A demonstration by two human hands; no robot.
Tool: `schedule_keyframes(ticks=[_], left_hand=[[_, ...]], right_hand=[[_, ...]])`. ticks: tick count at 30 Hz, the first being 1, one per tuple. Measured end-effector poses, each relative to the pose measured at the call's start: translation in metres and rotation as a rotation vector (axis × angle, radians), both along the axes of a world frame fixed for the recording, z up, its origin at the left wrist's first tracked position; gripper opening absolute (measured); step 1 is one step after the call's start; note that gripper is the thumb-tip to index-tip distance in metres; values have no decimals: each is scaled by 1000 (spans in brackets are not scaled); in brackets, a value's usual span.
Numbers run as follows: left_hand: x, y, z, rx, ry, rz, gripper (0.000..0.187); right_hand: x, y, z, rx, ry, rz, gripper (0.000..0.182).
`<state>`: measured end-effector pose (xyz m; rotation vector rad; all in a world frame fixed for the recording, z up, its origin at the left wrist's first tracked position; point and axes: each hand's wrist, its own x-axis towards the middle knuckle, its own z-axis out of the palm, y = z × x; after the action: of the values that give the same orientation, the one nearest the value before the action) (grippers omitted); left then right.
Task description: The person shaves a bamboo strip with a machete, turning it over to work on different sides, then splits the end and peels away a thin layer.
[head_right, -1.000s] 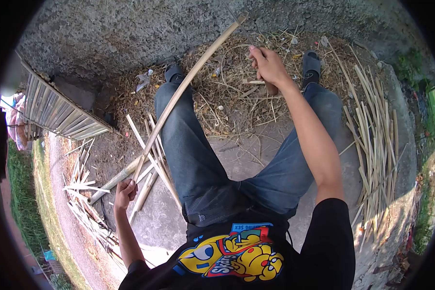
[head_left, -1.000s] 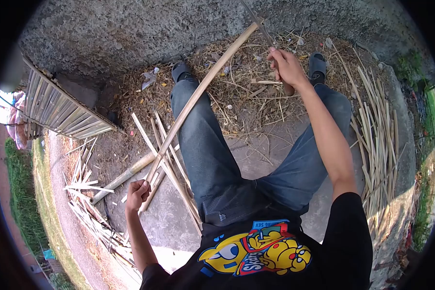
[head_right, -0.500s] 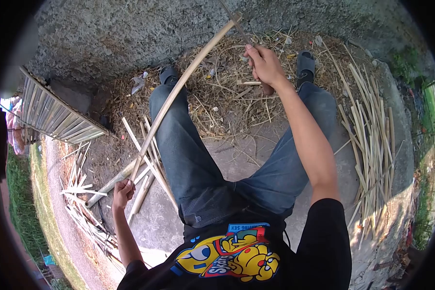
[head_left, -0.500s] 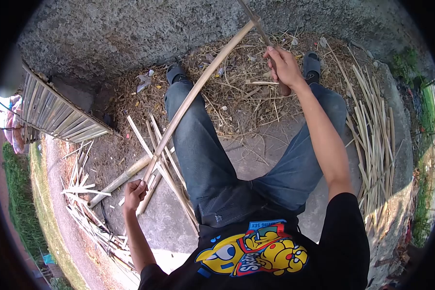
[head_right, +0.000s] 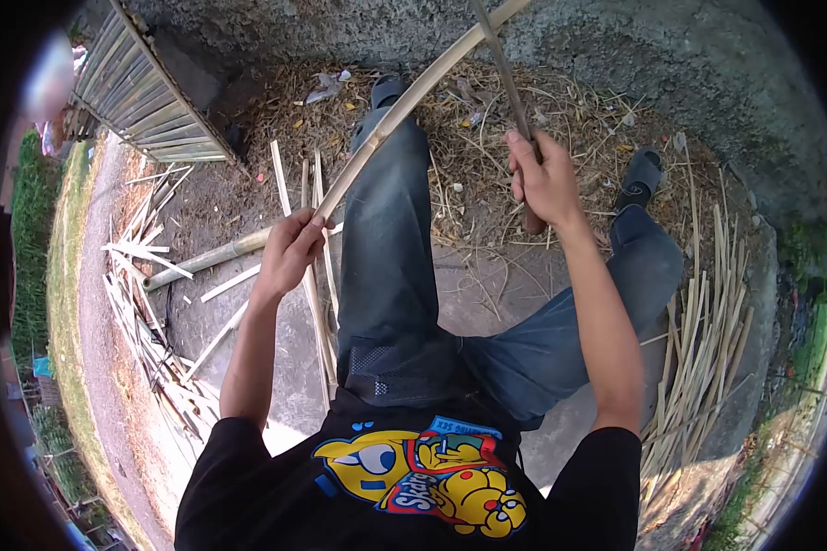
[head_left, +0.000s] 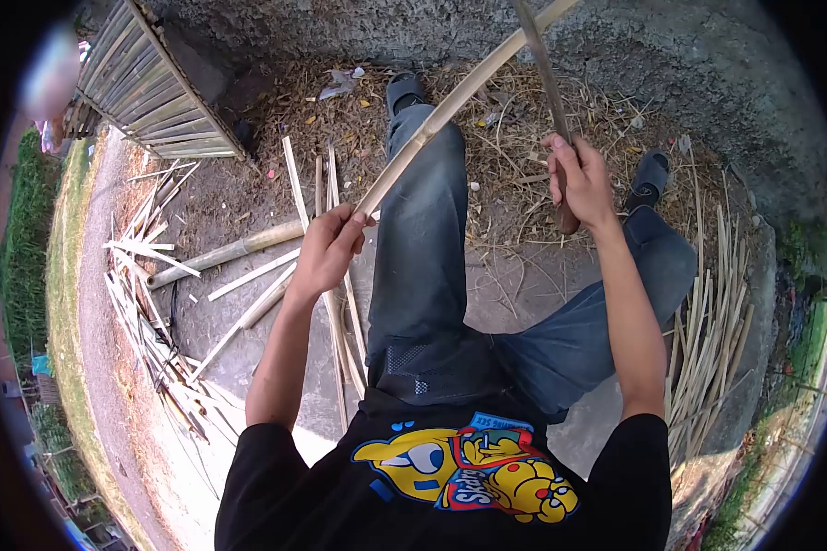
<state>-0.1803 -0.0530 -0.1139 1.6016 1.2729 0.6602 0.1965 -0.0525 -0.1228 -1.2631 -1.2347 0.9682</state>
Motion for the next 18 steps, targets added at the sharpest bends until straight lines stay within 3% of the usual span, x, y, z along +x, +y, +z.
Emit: schedule_keyframes(ticks=[5,8,13,16,18], left_hand=[[51,10,1,86,18,-28,32],[72,5,11,216,276,66,35],[82,0,11,247,347,136,37],[74,-4,10,233,368,132,37],[70,-5,10,223,367,126,38]], right_hand=[[-40,-12,-6,124,-537,23,45],[-57,-13,-9,136,-735,97,47],[-86,-14,-13,105,-788,118,43],[-80,4,-6,97,-978,44,47],[-70,18,-4,16,-919,79,53]])
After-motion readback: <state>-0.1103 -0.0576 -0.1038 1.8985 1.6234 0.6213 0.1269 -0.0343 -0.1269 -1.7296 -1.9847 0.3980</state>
